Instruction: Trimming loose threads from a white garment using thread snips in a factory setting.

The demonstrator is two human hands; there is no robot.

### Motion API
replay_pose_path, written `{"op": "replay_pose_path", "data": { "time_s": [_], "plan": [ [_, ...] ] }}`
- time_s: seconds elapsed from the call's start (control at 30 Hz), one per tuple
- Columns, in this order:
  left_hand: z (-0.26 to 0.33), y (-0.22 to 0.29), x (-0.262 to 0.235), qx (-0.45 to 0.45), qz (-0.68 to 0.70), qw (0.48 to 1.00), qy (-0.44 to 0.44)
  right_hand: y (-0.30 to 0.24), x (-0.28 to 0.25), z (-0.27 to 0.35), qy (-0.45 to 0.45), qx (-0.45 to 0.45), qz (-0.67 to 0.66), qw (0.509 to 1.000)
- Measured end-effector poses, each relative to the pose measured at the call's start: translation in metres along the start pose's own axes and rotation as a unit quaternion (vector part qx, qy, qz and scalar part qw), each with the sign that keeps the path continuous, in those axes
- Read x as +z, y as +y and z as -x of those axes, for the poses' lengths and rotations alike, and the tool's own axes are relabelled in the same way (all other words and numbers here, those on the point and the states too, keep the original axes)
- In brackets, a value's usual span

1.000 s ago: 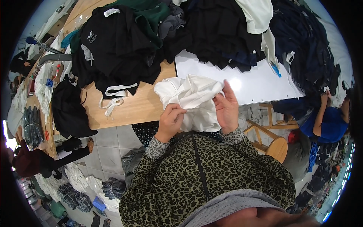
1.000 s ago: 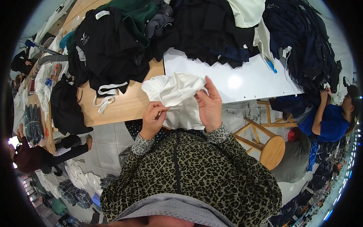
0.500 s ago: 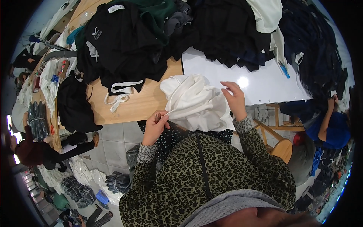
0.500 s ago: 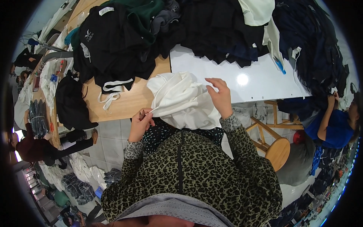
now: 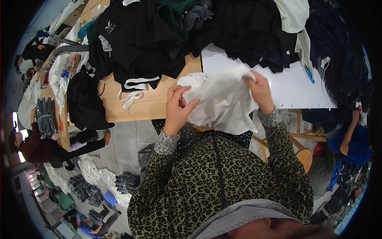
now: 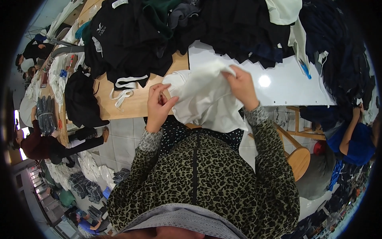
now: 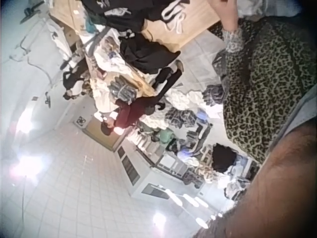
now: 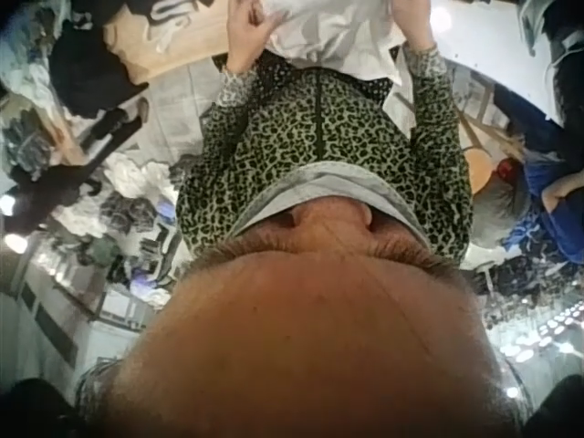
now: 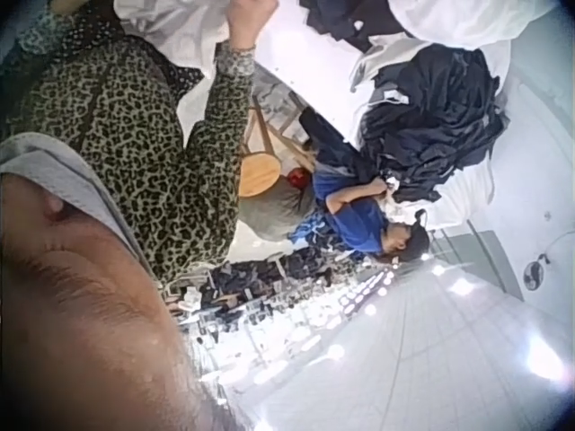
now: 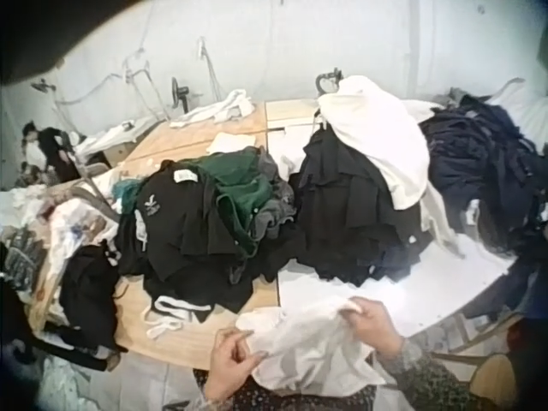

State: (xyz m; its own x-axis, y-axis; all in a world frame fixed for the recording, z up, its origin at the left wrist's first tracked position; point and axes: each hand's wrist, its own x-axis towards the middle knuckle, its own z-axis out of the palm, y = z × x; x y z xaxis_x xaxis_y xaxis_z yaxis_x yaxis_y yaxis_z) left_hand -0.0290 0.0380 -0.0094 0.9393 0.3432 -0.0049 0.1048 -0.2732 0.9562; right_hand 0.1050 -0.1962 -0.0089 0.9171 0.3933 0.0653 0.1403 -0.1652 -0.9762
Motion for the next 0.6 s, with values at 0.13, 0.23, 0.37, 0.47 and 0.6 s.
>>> {"op": "replay_pose_path", "data": {
  "time_s": [0.13,0.23,0.37,0.47,0.6],
  "plan": [
    [-0.014,-0.081,0.032,0.000,-0.154,0.988,0.019,-0.056,-0.005,-0.018,-0.017,0.009,-0.039,0.999],
    [-0.038,-0.061,0.037,-0.044,-0.082,0.993,0.068,-0.100,-0.016,-0.027,-0.048,0.006,-0.199,0.979],
    [-0.094,0.012,-0.014,0.184,-0.029,0.963,0.195,-0.198,-0.015,-0.031,-0.028,-0.058,-0.301,0.951],
    [-0.105,0.077,-0.022,0.189,0.130,0.939,0.256,-0.247,-0.027,-0.047,0.035,-0.128,-0.350,0.927],
    [-0.059,0.075,-0.016,0.260,0.187,0.897,0.306,-0.288,0.002,-0.064,0.093,-0.189,-0.379,0.901]
  ]
}}
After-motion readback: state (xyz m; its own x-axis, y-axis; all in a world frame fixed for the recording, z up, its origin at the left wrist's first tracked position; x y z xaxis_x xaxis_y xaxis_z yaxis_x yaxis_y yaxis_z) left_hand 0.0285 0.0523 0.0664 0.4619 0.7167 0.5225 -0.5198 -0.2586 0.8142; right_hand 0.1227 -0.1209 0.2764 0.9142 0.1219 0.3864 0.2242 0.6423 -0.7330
